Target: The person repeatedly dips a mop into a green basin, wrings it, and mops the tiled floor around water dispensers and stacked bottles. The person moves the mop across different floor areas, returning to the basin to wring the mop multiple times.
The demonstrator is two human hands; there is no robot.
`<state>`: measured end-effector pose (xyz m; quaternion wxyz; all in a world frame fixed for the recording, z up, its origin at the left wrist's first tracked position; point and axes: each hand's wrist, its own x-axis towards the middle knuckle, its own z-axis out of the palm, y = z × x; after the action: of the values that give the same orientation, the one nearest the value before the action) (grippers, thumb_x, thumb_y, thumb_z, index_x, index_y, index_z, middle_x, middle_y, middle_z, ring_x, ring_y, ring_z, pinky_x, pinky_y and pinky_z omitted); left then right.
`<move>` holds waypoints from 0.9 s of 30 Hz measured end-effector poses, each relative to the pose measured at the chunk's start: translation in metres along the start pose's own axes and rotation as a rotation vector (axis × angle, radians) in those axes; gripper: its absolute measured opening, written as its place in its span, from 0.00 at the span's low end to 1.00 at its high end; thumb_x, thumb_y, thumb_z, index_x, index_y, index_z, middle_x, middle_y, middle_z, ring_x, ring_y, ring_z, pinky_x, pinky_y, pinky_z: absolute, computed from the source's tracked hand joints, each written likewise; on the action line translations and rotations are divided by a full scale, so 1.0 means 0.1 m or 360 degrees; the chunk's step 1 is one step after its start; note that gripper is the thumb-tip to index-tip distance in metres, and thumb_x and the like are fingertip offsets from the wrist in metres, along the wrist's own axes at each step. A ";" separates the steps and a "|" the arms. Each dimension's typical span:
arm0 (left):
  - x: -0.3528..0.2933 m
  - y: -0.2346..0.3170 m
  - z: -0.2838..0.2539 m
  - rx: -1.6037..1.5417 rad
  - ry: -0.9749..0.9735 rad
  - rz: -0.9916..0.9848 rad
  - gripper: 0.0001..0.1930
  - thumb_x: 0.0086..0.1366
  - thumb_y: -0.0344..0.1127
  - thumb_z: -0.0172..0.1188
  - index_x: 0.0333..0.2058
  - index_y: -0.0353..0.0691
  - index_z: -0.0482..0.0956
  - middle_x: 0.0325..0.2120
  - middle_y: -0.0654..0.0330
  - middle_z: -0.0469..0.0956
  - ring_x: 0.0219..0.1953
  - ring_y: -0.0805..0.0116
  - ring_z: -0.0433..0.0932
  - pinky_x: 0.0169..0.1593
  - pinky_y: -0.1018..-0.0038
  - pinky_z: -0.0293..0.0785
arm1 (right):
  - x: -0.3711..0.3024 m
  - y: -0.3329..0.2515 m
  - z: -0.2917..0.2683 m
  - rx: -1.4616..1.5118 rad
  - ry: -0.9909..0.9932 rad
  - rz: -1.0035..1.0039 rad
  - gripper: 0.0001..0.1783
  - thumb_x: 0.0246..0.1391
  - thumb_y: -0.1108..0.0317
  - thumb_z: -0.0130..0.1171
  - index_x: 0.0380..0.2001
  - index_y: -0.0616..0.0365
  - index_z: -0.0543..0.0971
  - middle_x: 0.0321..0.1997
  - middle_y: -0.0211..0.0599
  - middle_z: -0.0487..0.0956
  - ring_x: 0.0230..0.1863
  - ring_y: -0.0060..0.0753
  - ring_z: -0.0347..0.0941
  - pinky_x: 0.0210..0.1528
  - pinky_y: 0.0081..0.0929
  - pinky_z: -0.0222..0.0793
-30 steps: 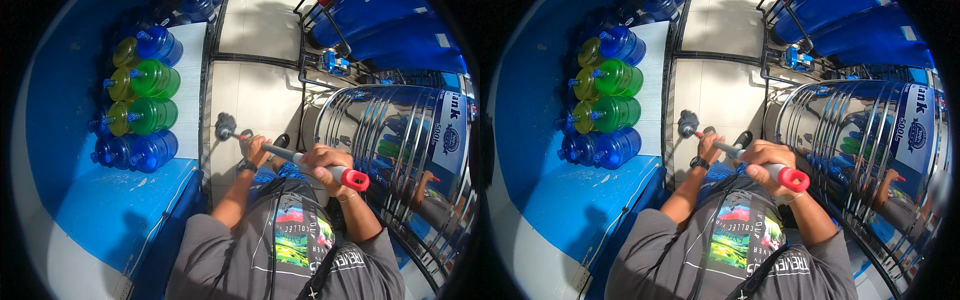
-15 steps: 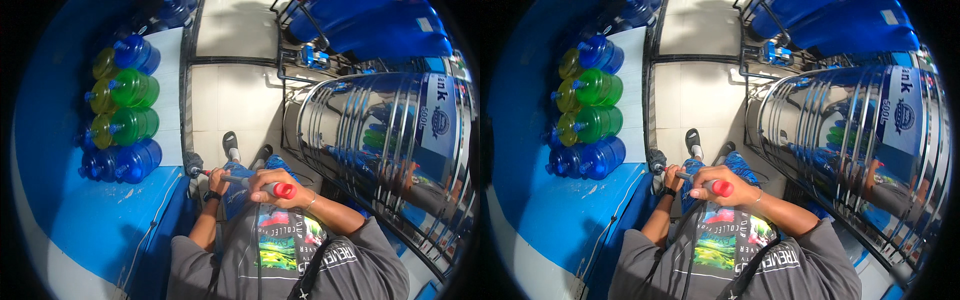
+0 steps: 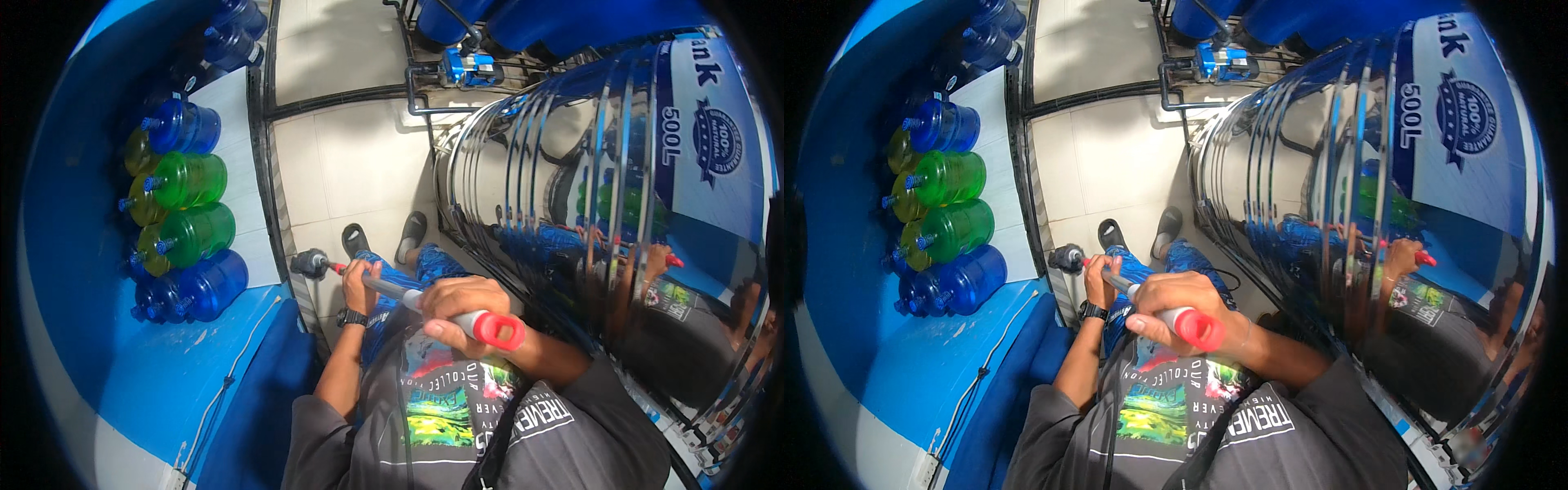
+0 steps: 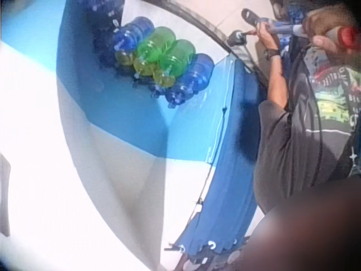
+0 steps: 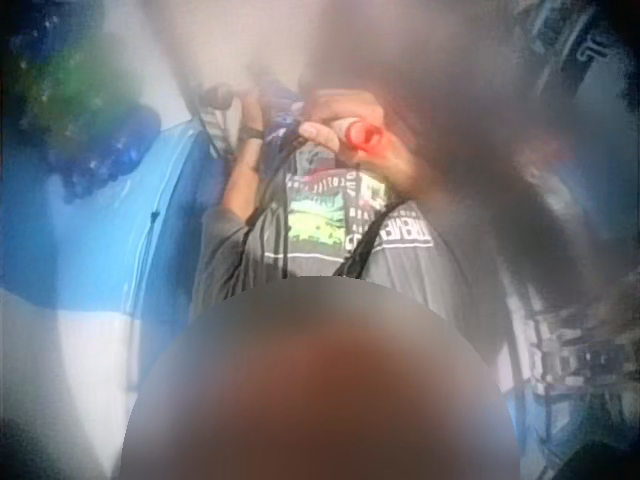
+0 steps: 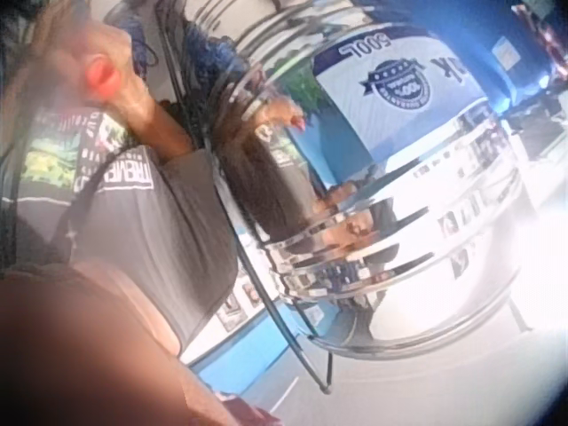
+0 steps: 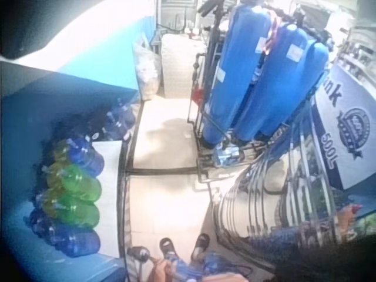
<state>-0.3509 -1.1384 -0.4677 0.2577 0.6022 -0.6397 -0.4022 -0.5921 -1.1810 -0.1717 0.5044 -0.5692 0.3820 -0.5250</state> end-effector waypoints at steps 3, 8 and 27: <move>0.25 0.43 0.20 -0.0021 -0.0040 0.0049 0.18 0.72 0.41 0.72 0.26 0.37 0.79 0.26 0.49 0.78 0.31 0.42 0.78 0.40 0.51 0.74 | 0.00 -0.35 -0.13 -0.0057 0.0032 0.0047 0.09 0.61 0.80 0.73 0.31 0.64 0.81 0.27 0.43 0.81 0.27 0.45 0.80 0.33 0.39 0.77; 0.49 0.85 0.40 -0.0153 -0.0474 0.0363 0.20 0.71 0.43 0.72 0.24 0.37 0.78 0.24 0.48 0.79 0.30 0.42 0.80 0.38 0.51 0.74 | -0.12 -0.73 -0.11 -0.0331 0.0239 0.0016 0.07 0.59 0.83 0.66 0.28 0.67 0.79 0.24 0.47 0.81 0.26 0.47 0.82 0.33 0.39 0.80; 0.10 0.78 0.81 -0.0128 -0.1359 0.0713 0.22 0.75 0.52 0.67 0.29 0.39 0.80 0.33 0.51 0.83 0.42 0.43 0.83 0.46 0.50 0.78 | -1.05 -0.54 1.28 -0.1036 0.0846 -0.0122 0.10 0.60 0.77 0.75 0.31 0.65 0.81 0.25 0.43 0.81 0.26 0.43 0.80 0.34 0.39 0.80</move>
<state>-0.4616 -1.1353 -0.4489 0.0754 0.2203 -0.7861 -0.5725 -0.4875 -1.0470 -0.1331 0.1623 -0.5575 0.6233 -0.5238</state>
